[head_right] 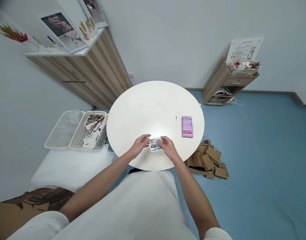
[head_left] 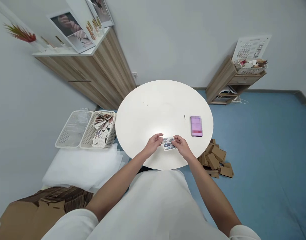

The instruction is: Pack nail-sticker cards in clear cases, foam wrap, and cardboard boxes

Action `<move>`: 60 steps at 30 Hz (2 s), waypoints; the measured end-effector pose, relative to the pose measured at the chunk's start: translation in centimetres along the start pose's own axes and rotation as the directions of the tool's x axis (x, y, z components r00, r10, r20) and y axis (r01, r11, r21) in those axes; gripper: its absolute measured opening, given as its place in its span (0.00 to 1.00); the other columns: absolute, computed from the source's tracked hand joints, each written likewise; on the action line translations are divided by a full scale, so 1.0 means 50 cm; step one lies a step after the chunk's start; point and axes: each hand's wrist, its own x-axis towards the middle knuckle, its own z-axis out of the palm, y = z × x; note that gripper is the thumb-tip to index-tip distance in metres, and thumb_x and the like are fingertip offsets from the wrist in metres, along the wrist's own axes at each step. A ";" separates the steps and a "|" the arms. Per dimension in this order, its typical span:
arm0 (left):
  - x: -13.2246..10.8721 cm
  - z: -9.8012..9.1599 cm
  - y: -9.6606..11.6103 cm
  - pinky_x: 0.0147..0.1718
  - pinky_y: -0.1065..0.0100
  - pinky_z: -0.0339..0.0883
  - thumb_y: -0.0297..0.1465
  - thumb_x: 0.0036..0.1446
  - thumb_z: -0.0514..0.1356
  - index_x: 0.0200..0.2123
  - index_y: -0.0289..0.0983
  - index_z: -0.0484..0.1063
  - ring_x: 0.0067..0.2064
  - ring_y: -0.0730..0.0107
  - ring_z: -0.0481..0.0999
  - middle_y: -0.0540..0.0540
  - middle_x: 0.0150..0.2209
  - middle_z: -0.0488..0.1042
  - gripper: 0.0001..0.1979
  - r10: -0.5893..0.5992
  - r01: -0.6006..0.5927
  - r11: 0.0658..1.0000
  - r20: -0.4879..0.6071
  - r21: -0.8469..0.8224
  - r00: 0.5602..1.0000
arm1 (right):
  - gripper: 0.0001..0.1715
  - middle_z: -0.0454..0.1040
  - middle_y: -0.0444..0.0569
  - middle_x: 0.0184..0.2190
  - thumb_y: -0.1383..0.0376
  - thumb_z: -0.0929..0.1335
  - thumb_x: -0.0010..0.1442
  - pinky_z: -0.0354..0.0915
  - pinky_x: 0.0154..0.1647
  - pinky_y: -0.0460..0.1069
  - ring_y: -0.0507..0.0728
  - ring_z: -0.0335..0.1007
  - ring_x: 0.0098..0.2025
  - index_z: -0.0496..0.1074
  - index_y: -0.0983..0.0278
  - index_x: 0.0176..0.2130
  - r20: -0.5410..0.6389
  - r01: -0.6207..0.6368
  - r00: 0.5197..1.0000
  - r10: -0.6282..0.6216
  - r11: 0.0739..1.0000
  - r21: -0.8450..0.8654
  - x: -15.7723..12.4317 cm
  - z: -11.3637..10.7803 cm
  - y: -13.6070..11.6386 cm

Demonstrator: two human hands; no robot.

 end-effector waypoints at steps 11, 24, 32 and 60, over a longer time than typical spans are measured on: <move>0.012 0.060 -0.035 0.41 0.63 0.65 0.40 0.48 0.59 0.30 0.34 0.70 0.32 0.71 0.72 0.47 0.29 0.73 0.14 0.004 -0.006 0.991 -0.020 -0.134 1.000 | 0.15 0.69 0.43 0.28 0.57 0.68 0.47 0.64 0.35 0.50 0.51 0.67 0.29 0.62 0.62 0.32 -0.143 -0.027 0.988 0.053 0.983 0.180 -0.026 -0.007 0.058; 0.026 -0.013 -0.020 0.42 0.62 0.64 0.39 0.54 0.53 0.46 0.37 0.69 0.39 0.67 0.71 0.46 0.38 0.73 0.19 -0.027 0.032 0.999 0.168 -0.028 0.985 | 0.42 0.55 0.50 0.55 0.65 0.67 0.48 0.63 0.47 0.57 0.54 0.66 0.39 0.46 0.52 0.58 0.234 0.236 0.964 -0.125 0.810 -0.538 -0.007 -0.036 0.021; 0.020 -0.078 -0.049 0.44 0.61 0.62 0.39 0.53 0.53 0.51 0.37 0.64 0.41 0.67 0.70 0.45 0.39 0.71 0.22 0.004 -0.006 0.995 0.023 0.102 1.000 | 0.37 0.60 0.50 0.52 0.64 0.68 0.49 0.63 0.47 0.58 0.55 0.68 0.38 0.51 0.54 0.56 0.102 0.210 0.977 -0.186 0.780 -0.589 0.017 0.019 0.046; -0.019 -0.400 -0.210 0.49 0.56 0.55 0.36 0.51 0.54 0.55 0.33 0.54 0.51 0.55 0.59 0.38 0.45 0.60 0.29 -0.003 0.144 0.832 -0.255 0.535 0.967 | 0.43 0.60 0.51 0.44 0.65 0.68 0.45 0.63 0.42 0.57 0.59 0.61 0.41 0.49 0.55 0.57 -0.042 -0.113 0.992 0.121 0.674 -0.730 0.203 0.413 0.242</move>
